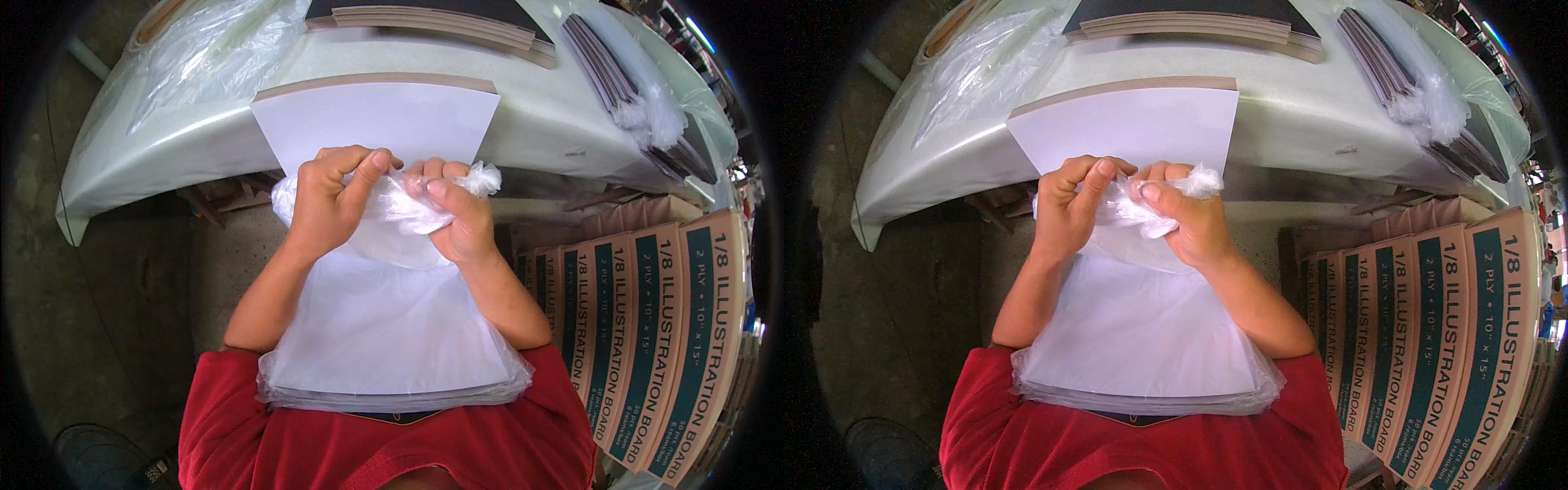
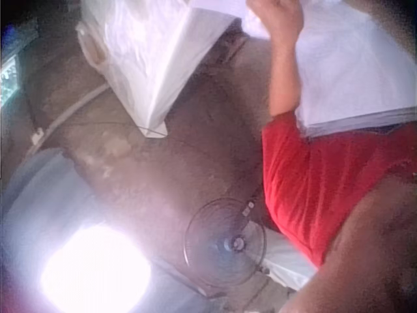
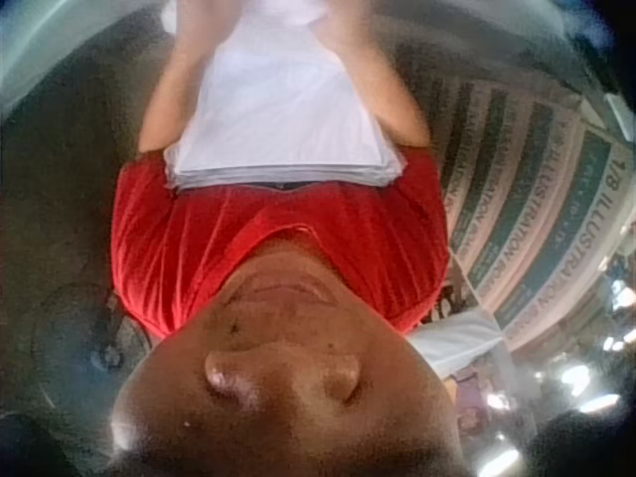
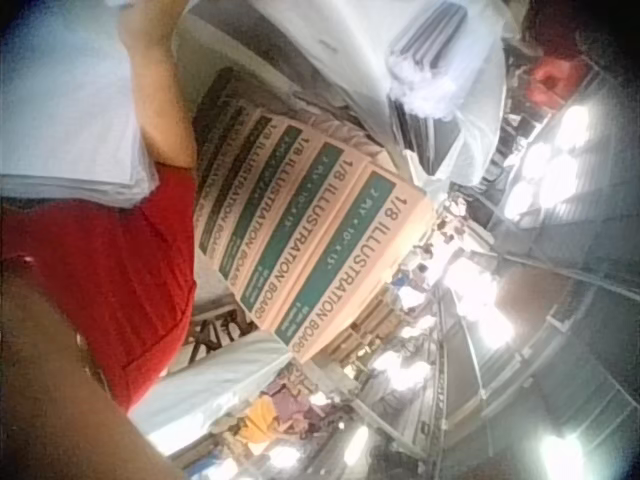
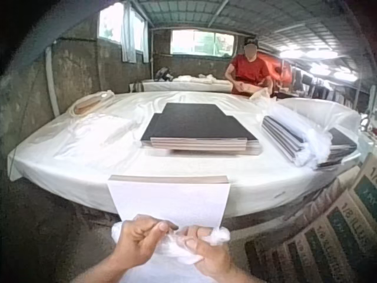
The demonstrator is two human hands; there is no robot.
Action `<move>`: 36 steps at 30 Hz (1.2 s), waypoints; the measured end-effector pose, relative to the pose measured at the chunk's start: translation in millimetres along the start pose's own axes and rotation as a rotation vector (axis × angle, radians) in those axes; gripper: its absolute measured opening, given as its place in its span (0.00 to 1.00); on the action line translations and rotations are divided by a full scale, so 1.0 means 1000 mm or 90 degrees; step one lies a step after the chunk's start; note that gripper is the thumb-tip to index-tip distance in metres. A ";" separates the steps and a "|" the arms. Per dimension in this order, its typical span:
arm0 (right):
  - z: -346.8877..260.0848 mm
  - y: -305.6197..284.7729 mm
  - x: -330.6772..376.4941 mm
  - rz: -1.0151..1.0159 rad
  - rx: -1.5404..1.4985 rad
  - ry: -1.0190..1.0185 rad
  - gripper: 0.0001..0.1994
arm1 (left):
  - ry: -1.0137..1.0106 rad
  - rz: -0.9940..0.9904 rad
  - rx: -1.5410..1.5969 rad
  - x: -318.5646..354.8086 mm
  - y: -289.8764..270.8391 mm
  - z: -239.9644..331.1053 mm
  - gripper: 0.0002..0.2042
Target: The person places a plastic sleeve over a stack of white and black illustration boards, pulling the sleeve down by hand to cover the boards one by one.
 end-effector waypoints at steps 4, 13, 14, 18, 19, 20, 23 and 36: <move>0.003 -0.025 0.013 -0.023 0.236 0.150 0.12 | -0.098 0.056 0.213 -0.013 -0.019 -0.010 0.12; -0.060 -0.033 0.037 -0.235 0.332 0.182 0.03 | -0.107 -0.491 0.438 0.035 0.018 -0.001 0.07; -0.057 -0.041 0.044 -0.316 0.568 0.186 0.04 | -0.216 -0.322 0.636 0.017 -0.003 -0.006 0.07; -0.069 -0.102 0.051 0.004 0.217 0.107 0.07 | -0.324 -0.381 0.137 0.051 0.004 -0.059 0.08; -0.078 -0.088 0.040 0.216 0.129 0.077 0.07 | -0.277 -0.599 -0.047 0.082 0.028 -0.064 0.10; -0.070 -0.079 0.032 0.023 -0.064 0.100 0.07 | -0.248 -0.652 0.045 0.083 0.032 -0.054 0.10; -0.051 -0.079 0.045 -0.064 -0.022 0.211 0.09 | -0.237 -0.435 0.384 0.049 -0.014 -0.048 0.14; -0.036 -0.101 0.047 0.280 0.133 0.089 0.15 | -0.246 -0.163 0.812 0.072 -0.024 -0.065 0.15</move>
Point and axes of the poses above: each hand's wrist, its own x-axis away from the middle knuckle, its own y-axis out of the palm, z = x × y, the point moved 9 cm from there along -x, towards the middle knuckle, and after that the axes turned 2 degrees about z, right-handed, at the moved point
